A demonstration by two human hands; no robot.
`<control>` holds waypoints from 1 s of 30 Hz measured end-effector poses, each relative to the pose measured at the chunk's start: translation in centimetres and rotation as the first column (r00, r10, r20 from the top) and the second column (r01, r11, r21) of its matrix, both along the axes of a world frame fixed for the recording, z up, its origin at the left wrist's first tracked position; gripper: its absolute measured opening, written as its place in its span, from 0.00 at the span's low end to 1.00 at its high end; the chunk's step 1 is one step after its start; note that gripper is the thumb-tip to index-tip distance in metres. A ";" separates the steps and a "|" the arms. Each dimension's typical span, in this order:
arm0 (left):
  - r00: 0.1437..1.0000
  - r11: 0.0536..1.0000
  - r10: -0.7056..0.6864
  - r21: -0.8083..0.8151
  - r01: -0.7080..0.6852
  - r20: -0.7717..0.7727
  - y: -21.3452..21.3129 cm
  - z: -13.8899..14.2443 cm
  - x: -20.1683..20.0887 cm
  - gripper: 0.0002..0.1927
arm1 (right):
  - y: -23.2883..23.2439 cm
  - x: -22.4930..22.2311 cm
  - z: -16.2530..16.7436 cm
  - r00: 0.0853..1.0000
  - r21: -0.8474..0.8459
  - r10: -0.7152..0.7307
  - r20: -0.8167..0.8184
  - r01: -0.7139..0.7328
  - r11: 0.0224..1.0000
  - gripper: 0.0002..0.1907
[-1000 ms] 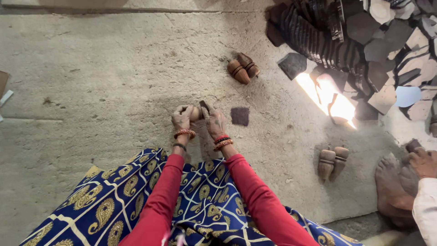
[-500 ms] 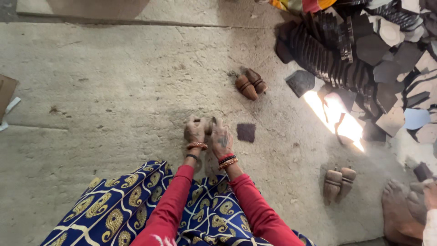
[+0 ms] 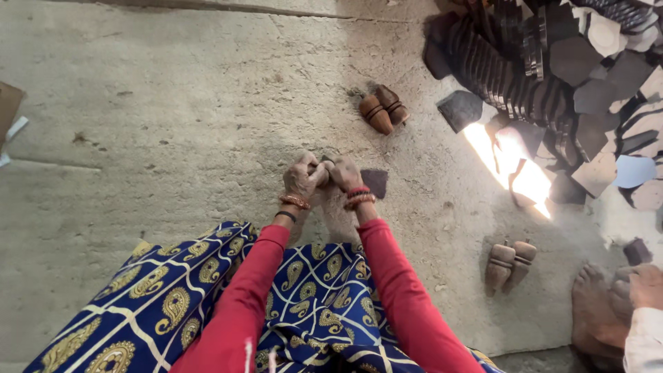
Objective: The person sits on the floor shaping small wooden tops by hand, rotating and rubbing each piece and smoothing it against a small abrasive block, then setting finished pieces aside and picking up the next one.
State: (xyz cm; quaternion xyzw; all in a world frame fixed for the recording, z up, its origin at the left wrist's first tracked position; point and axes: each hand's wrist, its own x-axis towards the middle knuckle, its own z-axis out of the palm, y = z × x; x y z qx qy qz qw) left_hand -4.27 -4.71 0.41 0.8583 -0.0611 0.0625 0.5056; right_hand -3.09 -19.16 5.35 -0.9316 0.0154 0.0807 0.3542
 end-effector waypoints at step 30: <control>0.724 0.060 0.236 -0.734 -0.676 -0.648 -0.1 0.0 -2.1 0.16 | 6.1 -10.7 -1.6 0.910 0.018 -0.254 0.327 0.262 0.965 0.18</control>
